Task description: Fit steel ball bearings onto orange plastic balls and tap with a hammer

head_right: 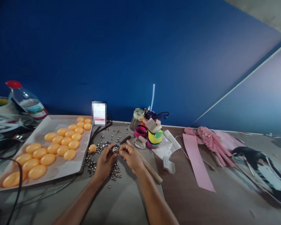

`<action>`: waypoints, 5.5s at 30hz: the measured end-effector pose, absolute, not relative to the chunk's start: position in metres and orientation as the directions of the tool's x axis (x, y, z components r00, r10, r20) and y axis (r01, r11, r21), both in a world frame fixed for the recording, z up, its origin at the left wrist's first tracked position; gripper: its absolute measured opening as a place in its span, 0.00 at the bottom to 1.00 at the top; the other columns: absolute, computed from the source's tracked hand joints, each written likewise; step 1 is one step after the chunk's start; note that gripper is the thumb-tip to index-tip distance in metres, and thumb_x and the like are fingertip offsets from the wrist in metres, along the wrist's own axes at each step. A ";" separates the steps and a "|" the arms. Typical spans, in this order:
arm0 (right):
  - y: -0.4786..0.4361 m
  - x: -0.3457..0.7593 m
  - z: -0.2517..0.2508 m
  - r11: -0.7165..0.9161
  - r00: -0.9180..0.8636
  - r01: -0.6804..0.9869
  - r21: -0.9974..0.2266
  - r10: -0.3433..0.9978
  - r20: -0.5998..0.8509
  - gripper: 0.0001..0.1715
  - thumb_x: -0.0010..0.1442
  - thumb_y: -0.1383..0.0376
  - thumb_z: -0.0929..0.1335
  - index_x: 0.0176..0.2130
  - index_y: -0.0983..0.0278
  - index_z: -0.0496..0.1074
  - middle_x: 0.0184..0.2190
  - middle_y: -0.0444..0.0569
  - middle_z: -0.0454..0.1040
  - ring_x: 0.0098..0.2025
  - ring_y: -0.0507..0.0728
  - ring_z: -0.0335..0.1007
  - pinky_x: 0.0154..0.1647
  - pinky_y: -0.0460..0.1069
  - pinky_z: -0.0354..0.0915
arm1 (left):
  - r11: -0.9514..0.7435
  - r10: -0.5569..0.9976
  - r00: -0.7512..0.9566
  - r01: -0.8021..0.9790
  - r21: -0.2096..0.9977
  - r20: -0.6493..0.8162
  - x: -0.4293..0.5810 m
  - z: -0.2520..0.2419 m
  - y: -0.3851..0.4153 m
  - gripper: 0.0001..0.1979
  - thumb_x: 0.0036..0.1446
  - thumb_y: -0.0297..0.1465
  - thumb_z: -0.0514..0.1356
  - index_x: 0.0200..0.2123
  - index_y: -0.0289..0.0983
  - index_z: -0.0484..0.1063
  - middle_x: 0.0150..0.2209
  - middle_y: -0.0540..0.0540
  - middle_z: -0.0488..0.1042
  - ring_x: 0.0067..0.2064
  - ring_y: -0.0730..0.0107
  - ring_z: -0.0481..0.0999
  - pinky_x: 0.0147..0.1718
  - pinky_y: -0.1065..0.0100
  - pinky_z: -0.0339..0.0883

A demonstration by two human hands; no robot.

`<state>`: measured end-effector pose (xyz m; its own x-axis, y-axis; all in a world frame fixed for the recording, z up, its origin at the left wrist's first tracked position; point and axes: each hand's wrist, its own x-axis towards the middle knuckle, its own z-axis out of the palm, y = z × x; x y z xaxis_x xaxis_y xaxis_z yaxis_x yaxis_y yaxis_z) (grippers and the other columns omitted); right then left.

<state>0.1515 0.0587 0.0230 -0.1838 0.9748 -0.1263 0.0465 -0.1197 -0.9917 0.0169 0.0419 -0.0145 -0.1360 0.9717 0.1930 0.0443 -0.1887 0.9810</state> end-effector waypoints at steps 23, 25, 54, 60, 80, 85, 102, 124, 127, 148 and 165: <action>0.058 0.148 0.020 -0.203 -0.218 -0.069 -0.977 0.958 -0.184 0.10 0.45 0.60 0.71 0.24 0.63 0.67 0.22 0.41 0.66 0.25 0.51 0.62 0.31 0.48 0.60 | -0.372 0.911 -0.055 0.323 0.870 0.409 0.014 -0.018 0.040 0.17 0.56 0.26 0.54 0.49 0.39 0.67 0.46 0.41 0.69 0.49 0.60 0.68 0.49 0.56 0.61; 0.058 0.147 0.018 -0.222 -0.222 -0.092 -0.971 0.955 -0.197 0.11 0.45 0.60 0.71 0.24 0.62 0.67 0.22 0.41 0.67 0.25 0.51 0.63 0.31 0.48 0.61 | -0.375 0.909 -0.054 0.331 0.866 0.414 0.015 -0.018 0.039 0.17 0.56 0.27 0.54 0.49 0.39 0.67 0.46 0.41 0.69 0.49 0.60 0.68 0.49 0.56 0.62; 0.056 0.140 0.017 -0.269 -0.208 -0.241 -0.932 0.953 -0.221 0.15 0.47 0.57 0.70 0.26 0.63 0.63 0.20 0.39 0.65 0.20 0.48 0.61 0.24 0.45 0.58 | -0.354 0.909 -0.134 0.254 0.900 0.395 0.015 -0.017 0.037 0.16 0.56 0.29 0.56 0.48 0.39 0.69 0.47 0.41 0.71 0.50 0.59 0.69 0.51 0.55 0.61; 0.072 0.168 0.009 -0.080 -0.150 0.210 -0.974 0.982 -0.113 0.08 0.52 0.61 0.66 0.30 0.64 0.71 0.17 0.39 0.62 0.19 0.49 0.56 0.22 0.45 0.54 | -0.076 0.969 -0.246 -0.220 0.973 0.021 0.013 -0.006 0.040 0.21 0.51 0.38 0.61 0.48 0.39 0.69 0.44 0.44 0.73 0.43 0.64 0.73 0.45 0.63 0.65; 0.066 0.151 -0.017 0.205 -0.063 0.791 -0.576 0.965 0.256 0.09 0.58 0.70 0.60 0.30 0.64 0.67 0.33 0.52 0.71 0.36 0.55 0.68 0.38 0.47 0.61 | -0.019 0.965 -0.192 -0.727 0.686 -0.177 0.009 0.002 0.048 0.17 0.49 0.38 0.64 0.41 0.37 0.71 0.31 0.49 0.75 0.29 0.74 0.74 0.31 0.69 0.71; 0.071 0.156 -0.014 0.130 0.080 0.524 -0.841 0.976 0.201 0.04 0.53 0.68 0.61 0.28 0.63 0.65 0.25 0.45 0.68 0.28 0.53 0.64 0.31 0.47 0.60 | 0.116 0.977 -0.018 -0.786 0.607 -0.211 0.006 0.007 0.044 0.19 0.51 0.39 0.63 0.45 0.37 0.69 0.33 0.46 0.77 0.29 0.73 0.75 0.30 0.71 0.70; 0.059 0.145 0.022 -0.103 -0.158 -0.334 -0.937 0.986 -0.052 0.09 0.48 0.64 0.70 0.31 0.64 0.68 0.23 0.40 0.69 0.17 0.45 0.57 0.21 0.44 0.52 | 0.237 0.971 0.167 -0.772 0.590 -0.171 0.007 0.004 0.043 0.15 0.50 0.30 0.64 0.43 0.40 0.71 0.36 0.48 0.76 0.38 0.71 0.75 0.40 0.68 0.68; 0.057 0.150 0.026 0.023 -0.221 0.056 -0.998 0.975 0.010 0.05 0.54 0.64 0.65 0.28 0.63 0.68 0.20 0.41 0.66 0.23 0.50 0.60 0.27 0.46 0.58 | 0.139 0.990 0.081 -0.586 0.798 -0.113 0.014 -0.001 0.039 0.18 0.47 0.33 0.65 0.44 0.37 0.72 0.39 0.45 0.75 0.39 0.68 0.74 0.43 0.66 0.66; 0.058 0.151 0.024 0.005 -0.227 0.037 -0.999 0.974 -0.003 0.05 0.53 0.64 0.65 0.28 0.63 0.68 0.21 0.41 0.68 0.23 0.50 0.60 0.28 0.46 0.58 | 0.123 0.992 0.068 -0.528 0.840 -0.103 0.015 -0.005 0.040 0.19 0.49 0.34 0.64 0.45 0.37 0.71 0.39 0.45 0.75 0.39 0.67 0.73 0.43 0.65 0.66; 0.055 0.137 0.016 -0.109 -0.096 -0.049 -0.993 0.990 -0.104 0.07 0.50 0.64 0.67 0.28 0.62 0.62 0.19 0.38 0.65 0.21 0.50 0.63 0.27 0.46 0.59 | -0.051 0.997 -0.070 -0.218 0.975 0.037 0.013 -0.003 0.038 0.15 0.48 0.35 0.64 0.41 0.38 0.74 0.39 0.45 0.75 0.39 0.65 0.72 0.42 0.65 0.64; 0.060 0.160 0.012 0.286 -0.392 0.755 -0.590 0.918 -0.057 0.14 0.57 0.69 0.64 0.44 0.64 0.69 0.40 0.50 0.74 0.39 0.55 0.69 0.39 0.47 0.61 | 0.149 0.987 0.064 -0.722 0.675 -0.150 0.013 0.001 0.042 0.16 0.49 0.32 0.65 0.42 0.38 0.69 0.39 0.47 0.75 0.33 0.73 0.74 0.36 0.69 0.67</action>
<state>0.1603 0.0600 0.0120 -0.3919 0.9183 -0.0566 0.7550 0.2859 -0.5901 0.0134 0.0417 0.0014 0.0639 0.9867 -0.1497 -0.7223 0.1492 0.6753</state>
